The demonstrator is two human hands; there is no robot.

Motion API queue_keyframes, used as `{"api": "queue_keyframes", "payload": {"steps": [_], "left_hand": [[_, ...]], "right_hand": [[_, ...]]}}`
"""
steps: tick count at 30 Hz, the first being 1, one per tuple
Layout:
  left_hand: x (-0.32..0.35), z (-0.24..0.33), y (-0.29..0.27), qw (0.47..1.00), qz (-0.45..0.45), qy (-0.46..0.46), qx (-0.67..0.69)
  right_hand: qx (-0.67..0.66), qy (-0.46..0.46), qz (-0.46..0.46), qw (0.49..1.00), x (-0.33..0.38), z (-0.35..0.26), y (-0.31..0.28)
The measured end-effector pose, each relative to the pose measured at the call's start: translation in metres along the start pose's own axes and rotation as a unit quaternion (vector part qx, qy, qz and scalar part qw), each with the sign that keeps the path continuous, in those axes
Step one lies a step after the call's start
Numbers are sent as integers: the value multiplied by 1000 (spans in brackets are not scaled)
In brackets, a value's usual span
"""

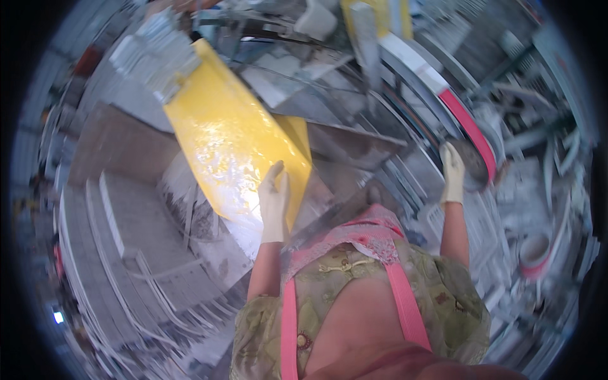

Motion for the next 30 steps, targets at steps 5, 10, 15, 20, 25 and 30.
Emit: {"api": "queue_keyframes", "payload": {"steps": [5, 10, 15, 20, 25, 30], "left_hand": [[-16, -6, 25, 967, 160, 55, -188], [-30, -13, 66, 913, 283, 17, -294], [-44, -2, 74, 895, 230, -67, -377], [-47, 2, 76, 870, 225, -88, -430], [-46, -5, 83, 863, 254, -82, -429], [-48, -6, 80, 855, 281, -82, -428]], "right_hand": [[-91, -36, -16, 995, -106, 45, 22], [-52, -92, -110, 988, -197, 80, 40], [121, -333, -265, 897, -235, 72, 32], [123, -340, -359, 861, -254, 67, 31], [203, -362, -334, 846, -252, 58, 54], [311, -417, -267, 811, -245, 58, 73]]}}
Point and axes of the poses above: each hand's wrist, its own x-axis away from the middle knuckle, its own y-axis out of the palm, z = x × y, the point moved 4 cm from there along -x, towards the middle knuckle, and after that the axes turned 15 degrees about -y, right-handed, at the moved point
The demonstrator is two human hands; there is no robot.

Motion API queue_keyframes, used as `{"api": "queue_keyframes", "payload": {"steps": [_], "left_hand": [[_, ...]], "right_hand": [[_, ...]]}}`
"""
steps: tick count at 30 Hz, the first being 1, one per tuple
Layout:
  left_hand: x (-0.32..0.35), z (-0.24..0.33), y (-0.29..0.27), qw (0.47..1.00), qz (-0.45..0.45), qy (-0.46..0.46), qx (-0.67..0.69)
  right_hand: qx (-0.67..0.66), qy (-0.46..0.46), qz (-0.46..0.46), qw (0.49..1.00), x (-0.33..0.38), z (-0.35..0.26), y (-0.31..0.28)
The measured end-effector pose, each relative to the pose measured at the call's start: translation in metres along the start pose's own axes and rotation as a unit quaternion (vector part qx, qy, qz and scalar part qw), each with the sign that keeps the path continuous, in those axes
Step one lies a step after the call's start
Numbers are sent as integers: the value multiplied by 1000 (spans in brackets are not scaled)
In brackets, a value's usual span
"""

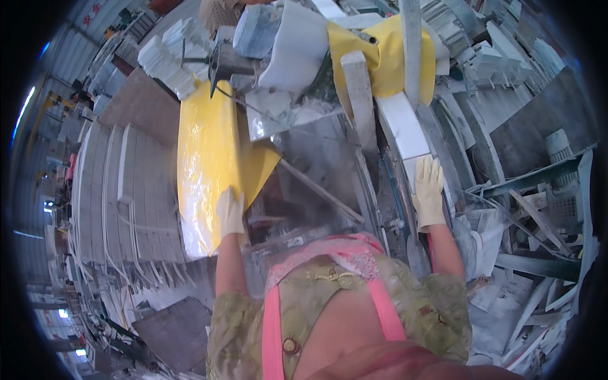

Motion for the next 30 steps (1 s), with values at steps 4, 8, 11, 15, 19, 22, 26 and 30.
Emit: {"api": "queue_keyframes", "payload": {"steps": [4, 8, 11, 15, 19, 22, 26, 30], "left_hand": [[-5, -2, 4, 998, -35, -24, -36], [-7, 1, 0, 999, 3, 21, -30], [-5, 3, -7, 1000, 2, 19, -10], [0, 11, -20, 999, 3, 2, 39], [9, 22, -26, 997, -24, -63, 49], [8, 29, -31, 995, -27, -92, 38], [10, 33, -40, 993, -38, -88, 67], [13, 31, -48, 990, -68, -100, 78]], "right_hand": [[-163, 54, 92, 981, -4, 21, -3], [-15, -46, 80, 996, -28, 29, -11], [11, -63, 26, 998, -44, 26, -6], [3, -74, 3, 997, -51, 19, 1], [-77, -74, -24, 994, -62, 19, 7], [-58, -50, -48, 996, -76, 23, 11], [-45, -103, -71, 991, -77, 19, 7], [-87, -91, -14, 992, -76, 29, -16]]}}
Point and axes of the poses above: each hand's wrist, its own x-axis away from the middle knuckle, its own y-axis out of the palm, z = x × y, the point moved 4 cm from there along -x, towards the middle knuckle, and after that the axes turned 15 degrees about -y, right-handed, at the moved point
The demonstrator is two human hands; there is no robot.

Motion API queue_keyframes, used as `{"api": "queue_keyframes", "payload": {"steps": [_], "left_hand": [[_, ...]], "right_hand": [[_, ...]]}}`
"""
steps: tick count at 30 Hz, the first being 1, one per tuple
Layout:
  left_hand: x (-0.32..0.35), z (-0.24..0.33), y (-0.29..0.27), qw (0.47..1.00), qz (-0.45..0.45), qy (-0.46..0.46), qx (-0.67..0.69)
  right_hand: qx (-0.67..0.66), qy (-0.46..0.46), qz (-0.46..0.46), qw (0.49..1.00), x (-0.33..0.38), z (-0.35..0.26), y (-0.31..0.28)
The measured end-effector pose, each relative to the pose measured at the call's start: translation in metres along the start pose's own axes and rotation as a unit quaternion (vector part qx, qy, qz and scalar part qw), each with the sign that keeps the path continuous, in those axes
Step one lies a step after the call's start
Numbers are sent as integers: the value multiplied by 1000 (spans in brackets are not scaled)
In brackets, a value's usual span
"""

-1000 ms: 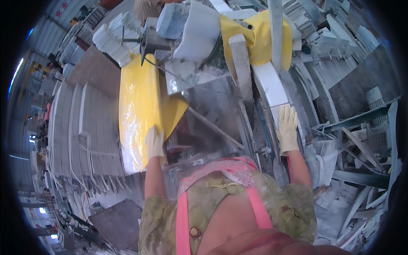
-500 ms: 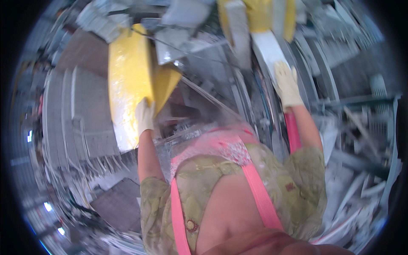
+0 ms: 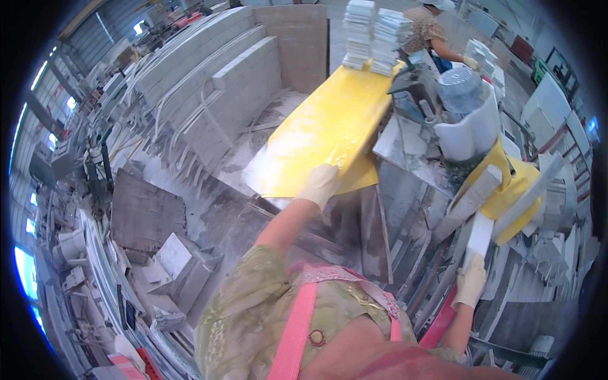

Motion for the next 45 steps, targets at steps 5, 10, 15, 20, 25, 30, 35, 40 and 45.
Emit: {"api": "queue_keyframes", "payload": {"steps": [5, 10, 15, 20, 25, 30, 35, 40, 45], "left_hand": [[-1, -13, -3, 998, -40, 42, 23], [10, -32, -17, 983, 24, 97, 156], [11, -55, -54, 979, -113, 25, 167], [12, -78, -85, 929, -213, -116, 280], [31, -90, -70, 927, -61, -204, 308], [18, -74, -46, 942, -33, -256, 216], [7, -84, -28, 953, 15, -251, 169], [-26, -117, -4, 951, 47, 123, -278], [-29, -129, 15, 915, -121, -156, 352]], "right_hand": [[-15, 170, -36, 985, -28, 11, -36], [-499, 82, 132, 852, -89, -120, -53], [-723, 27, 154, 673, -161, -355, -33], [-518, -61, 4, 853, -190, -503, -16], [-549, -278, -77, 785, -158, -512, -9], [-547, -261, 64, 793, -135, -407, 0], [-530, 20, 123, 839, -107, -234, -4], [-489, 43, 258, 832, -57, -100, -13], [-255, 213, 198, 922, -67, 25, 31]]}}
Point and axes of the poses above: each hand's wrist, its own x-axis away from the middle knuckle, its own y-axis out of the palm, z = x × y, the point moved 4 cm from there along -x, towards the middle knuckle, and after that the axes turned 15 degrees about -y, right-handed, at the moved point
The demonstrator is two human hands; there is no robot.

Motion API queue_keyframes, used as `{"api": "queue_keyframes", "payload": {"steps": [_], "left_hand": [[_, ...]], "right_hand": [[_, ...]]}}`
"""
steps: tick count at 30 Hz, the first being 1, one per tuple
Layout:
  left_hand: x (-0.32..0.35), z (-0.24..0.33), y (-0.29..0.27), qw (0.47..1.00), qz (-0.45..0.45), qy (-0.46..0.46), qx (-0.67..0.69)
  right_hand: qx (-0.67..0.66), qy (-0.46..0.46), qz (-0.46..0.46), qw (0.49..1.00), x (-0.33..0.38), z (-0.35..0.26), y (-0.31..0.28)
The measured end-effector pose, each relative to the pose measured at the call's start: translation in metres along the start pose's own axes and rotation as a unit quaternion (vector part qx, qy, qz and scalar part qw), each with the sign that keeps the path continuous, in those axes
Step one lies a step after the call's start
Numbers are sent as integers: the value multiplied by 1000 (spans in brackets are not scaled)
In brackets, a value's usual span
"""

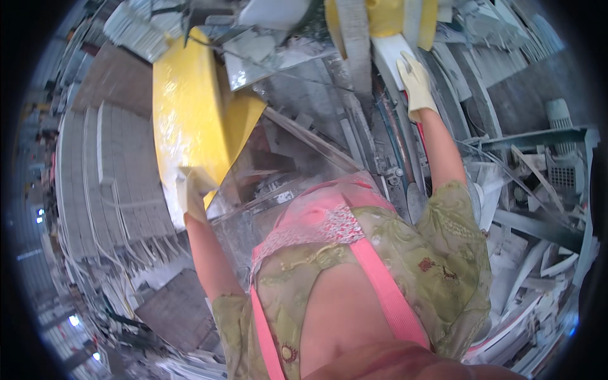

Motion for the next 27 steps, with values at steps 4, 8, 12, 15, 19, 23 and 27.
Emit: {"api": "queue_keyframes", "payload": {"steps": [4, 8, 12, 15, 19, 23, 27], "left_hand": [[18, 15, 3, 990, 62, -21, 123], [24, 32, 2, 988, 147, -40, -15], [33, 45, 7, 986, 152, -1, -63], [39, 47, 9, 986, 158, -39, -22], [42, 49, 10, 983, 169, -71, -19], [41, 47, 11, 990, 140, -24, 21], [34, 35, 5, 995, 63, -39, 63]], "right_hand": [[189, -29, 0, 982, -38, 44, 15], [211, -14, -31, 977, -71, 40, 45], [243, 31, -27, 969, -91, 22, 66], [277, 28, 3, 961, -88, 18, 73], [255, -2, -28, 967, -71, 31, 74], [289, 1, -72, 954, -39, 32, 61], [282, -4, -81, 956, 11, 25, 36]]}}
Point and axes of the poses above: each hand's wrist, its own x-axis away from the middle knuckle, its own y-axis out of the palm, z = x × y, the point moved 4 cm from there along -x, towards the middle knuckle, and after that the axes turned 15 degrees about -y, right-handed, at the moved point
